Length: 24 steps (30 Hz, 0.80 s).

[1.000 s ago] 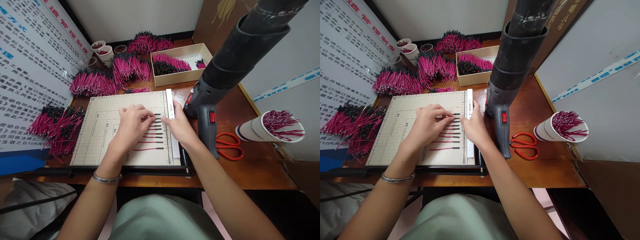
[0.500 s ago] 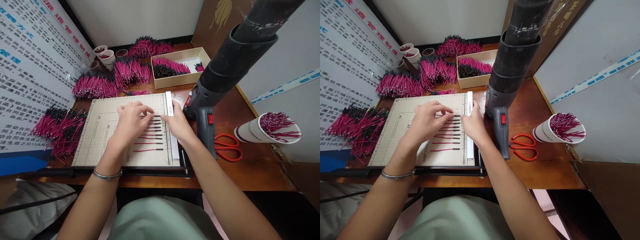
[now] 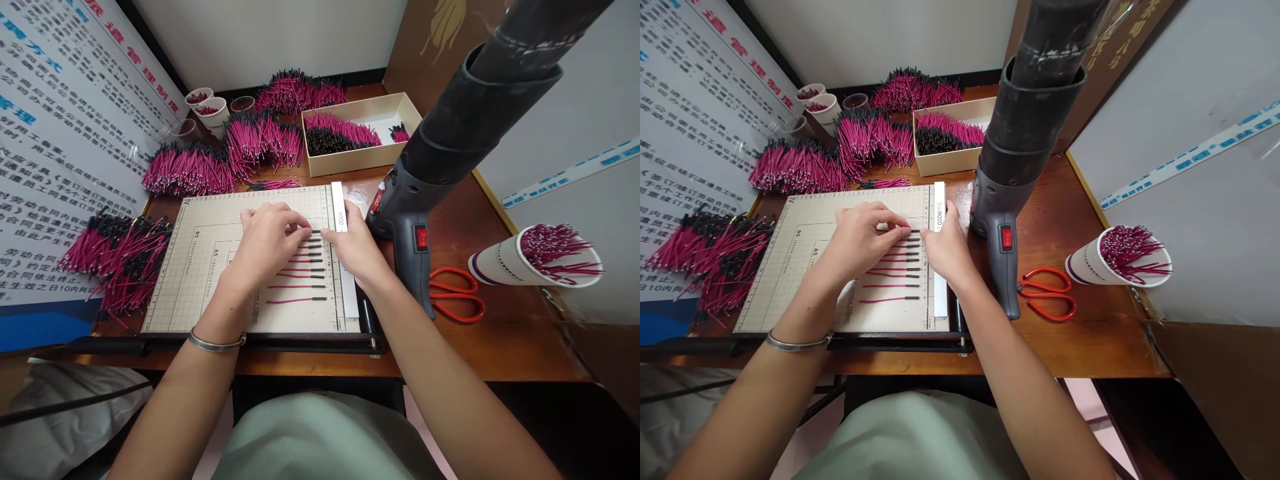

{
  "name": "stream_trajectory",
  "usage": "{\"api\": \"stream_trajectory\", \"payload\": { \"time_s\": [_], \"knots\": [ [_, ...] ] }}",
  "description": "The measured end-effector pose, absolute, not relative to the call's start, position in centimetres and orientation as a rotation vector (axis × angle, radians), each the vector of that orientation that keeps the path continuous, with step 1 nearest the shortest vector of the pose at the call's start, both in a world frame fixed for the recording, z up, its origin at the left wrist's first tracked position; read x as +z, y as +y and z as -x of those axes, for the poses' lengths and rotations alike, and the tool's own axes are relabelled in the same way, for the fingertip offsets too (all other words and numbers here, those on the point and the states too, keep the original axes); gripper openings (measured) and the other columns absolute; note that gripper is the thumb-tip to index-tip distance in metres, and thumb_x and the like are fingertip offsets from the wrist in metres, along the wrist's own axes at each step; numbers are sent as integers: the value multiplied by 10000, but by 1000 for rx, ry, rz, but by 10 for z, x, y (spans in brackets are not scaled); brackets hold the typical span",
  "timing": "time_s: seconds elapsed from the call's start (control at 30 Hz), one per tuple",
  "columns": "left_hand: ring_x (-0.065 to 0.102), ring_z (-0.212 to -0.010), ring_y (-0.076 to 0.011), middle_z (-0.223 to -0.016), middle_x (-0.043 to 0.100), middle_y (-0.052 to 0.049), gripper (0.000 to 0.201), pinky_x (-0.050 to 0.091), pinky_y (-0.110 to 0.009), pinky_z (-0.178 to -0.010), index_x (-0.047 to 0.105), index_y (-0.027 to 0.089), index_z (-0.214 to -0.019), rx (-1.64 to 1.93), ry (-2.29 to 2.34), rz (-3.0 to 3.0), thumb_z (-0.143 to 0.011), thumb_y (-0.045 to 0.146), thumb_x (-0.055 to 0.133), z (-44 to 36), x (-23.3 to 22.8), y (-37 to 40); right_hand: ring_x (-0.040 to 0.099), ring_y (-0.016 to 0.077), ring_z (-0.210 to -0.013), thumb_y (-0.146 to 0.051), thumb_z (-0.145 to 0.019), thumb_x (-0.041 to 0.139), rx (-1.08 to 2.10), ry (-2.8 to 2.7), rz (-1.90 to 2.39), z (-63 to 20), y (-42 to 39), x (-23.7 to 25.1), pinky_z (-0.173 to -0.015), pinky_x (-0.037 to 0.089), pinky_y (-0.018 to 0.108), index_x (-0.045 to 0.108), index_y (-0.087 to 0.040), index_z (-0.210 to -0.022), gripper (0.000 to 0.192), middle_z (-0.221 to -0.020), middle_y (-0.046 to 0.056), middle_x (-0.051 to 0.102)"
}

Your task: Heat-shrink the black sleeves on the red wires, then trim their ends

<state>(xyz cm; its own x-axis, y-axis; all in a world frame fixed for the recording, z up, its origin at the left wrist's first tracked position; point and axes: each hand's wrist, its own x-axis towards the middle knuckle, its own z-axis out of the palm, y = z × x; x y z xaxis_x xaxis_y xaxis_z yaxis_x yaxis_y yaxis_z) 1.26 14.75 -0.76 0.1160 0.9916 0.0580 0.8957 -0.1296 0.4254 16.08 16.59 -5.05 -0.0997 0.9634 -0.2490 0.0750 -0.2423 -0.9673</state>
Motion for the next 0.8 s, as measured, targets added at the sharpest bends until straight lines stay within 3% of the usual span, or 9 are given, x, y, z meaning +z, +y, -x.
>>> {"api": "stream_trajectory", "payload": {
  "time_s": [0.8],
  "knots": [
    [597,-960,-252,-902,700,-43,158,356,-440,-904,765,246,-821,511,1803,-2125,-918,254,641,-10,-11,148,628,238,-1230,-93,-833,582,1392,-1261,1401,-163,167,-53,-1141,471,455,417,-201,-1395,596,-1343,91,635]
  ]
}}
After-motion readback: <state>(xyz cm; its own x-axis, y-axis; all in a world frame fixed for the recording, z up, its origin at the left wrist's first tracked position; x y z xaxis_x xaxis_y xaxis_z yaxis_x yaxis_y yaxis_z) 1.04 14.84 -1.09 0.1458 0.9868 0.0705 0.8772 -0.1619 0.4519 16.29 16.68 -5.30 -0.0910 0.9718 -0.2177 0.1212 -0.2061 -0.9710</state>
